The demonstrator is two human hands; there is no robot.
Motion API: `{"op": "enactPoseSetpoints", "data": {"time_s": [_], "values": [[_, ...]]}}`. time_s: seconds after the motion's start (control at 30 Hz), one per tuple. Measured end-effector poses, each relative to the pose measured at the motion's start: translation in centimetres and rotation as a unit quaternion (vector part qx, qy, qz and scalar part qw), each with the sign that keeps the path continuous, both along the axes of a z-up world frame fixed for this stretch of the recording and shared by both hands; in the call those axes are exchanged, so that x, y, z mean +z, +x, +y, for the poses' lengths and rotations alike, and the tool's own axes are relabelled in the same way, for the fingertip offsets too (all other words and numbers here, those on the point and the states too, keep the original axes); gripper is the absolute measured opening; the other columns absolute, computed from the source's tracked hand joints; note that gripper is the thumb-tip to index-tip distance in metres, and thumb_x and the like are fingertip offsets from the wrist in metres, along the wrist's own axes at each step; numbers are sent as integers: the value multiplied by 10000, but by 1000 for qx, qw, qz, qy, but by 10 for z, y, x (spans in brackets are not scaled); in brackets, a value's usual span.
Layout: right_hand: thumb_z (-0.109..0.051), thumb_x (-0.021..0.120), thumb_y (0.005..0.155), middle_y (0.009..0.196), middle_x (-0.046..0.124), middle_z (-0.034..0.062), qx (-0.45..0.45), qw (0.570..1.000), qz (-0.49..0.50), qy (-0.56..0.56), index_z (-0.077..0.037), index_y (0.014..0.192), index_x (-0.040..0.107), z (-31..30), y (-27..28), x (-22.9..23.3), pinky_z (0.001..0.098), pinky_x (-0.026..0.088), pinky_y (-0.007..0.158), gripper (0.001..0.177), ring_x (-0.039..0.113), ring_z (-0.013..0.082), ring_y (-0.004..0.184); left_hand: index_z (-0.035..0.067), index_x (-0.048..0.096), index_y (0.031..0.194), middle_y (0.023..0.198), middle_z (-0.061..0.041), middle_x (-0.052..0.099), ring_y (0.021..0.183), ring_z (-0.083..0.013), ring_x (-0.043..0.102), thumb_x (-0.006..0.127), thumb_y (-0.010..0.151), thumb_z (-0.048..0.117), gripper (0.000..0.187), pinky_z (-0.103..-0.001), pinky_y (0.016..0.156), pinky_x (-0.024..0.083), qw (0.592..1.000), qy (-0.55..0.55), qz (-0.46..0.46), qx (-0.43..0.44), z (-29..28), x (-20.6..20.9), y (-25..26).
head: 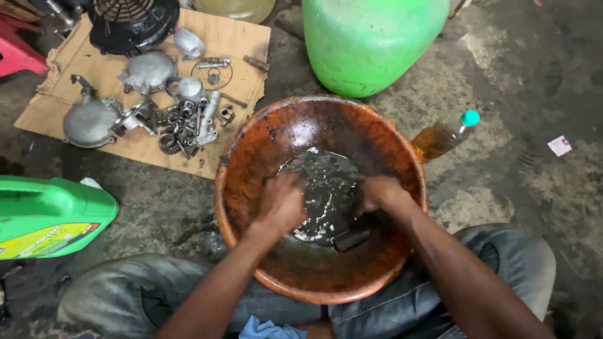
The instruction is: The person scrubs a black circular mechanical part in a basin filled with dark liquid. They pour more liquid from a plastic bottle onto the part and continue scrubbing by hand. Finally, they place the cleaned part on a cardboard sheet with other parts and wipe their hands with a cloth.
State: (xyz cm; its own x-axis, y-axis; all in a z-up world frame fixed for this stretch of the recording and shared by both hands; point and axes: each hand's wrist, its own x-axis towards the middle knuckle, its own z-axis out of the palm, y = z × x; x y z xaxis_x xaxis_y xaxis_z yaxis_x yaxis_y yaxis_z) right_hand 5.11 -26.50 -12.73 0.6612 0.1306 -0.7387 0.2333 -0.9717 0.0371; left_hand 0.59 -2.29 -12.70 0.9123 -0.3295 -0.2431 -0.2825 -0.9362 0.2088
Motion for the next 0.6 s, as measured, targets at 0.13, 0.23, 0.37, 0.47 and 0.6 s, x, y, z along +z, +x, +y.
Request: {"op": "enactPoseSetpoints", "data": {"time_s": [0.13,0.23,0.37,0.47,0.6], "values": [[-306,677,831,1365,652,204,7,984,-166,68,-128,1444,534,6,-7,-28,477,561,995,654,672,381,1200,17,238,1545,1675,-193,124,1540,-372,105,487,960,527,815,-531,1231,70,995,-24,-34,-92,-27,-19,8],[-333,638,843,1430,522,283,90,926,-312,191,-106,1556,342,11,-15,-60,508,561,939,805,654,454,1169,41,36,1615,1700,-179,13,1576,-344,3,343,1011,623,893,-507,1272,-35,993,51,89,-63,-39,-32,18],[-412,674,726,1249,592,327,229,798,-495,257,33,1388,440,14,-19,-82,554,567,894,830,677,490,1106,51,-18,1622,1707,-160,-39,1575,-347,-35,261,1026,588,849,-530,1253,-44,990,53,104,-85,-40,-49,19],[-250,636,817,1159,696,256,152,940,-250,179,-20,1206,638,22,-21,-76,478,578,903,452,707,404,1061,22,-3,1599,1693,-187,-53,1557,-362,-56,348,1023,539,850,-522,1237,-48,987,44,61,-140,-25,-53,10],[-165,665,805,973,740,211,136,974,-114,137,-61,983,727,21,-26,-62,453,579,869,216,715,390,976,-61,67,1591,1706,-251,12,1561,-380,43,655,911,394,1007,-465,1255,123,978,83,78,-175,-14,-43,-1]]}}
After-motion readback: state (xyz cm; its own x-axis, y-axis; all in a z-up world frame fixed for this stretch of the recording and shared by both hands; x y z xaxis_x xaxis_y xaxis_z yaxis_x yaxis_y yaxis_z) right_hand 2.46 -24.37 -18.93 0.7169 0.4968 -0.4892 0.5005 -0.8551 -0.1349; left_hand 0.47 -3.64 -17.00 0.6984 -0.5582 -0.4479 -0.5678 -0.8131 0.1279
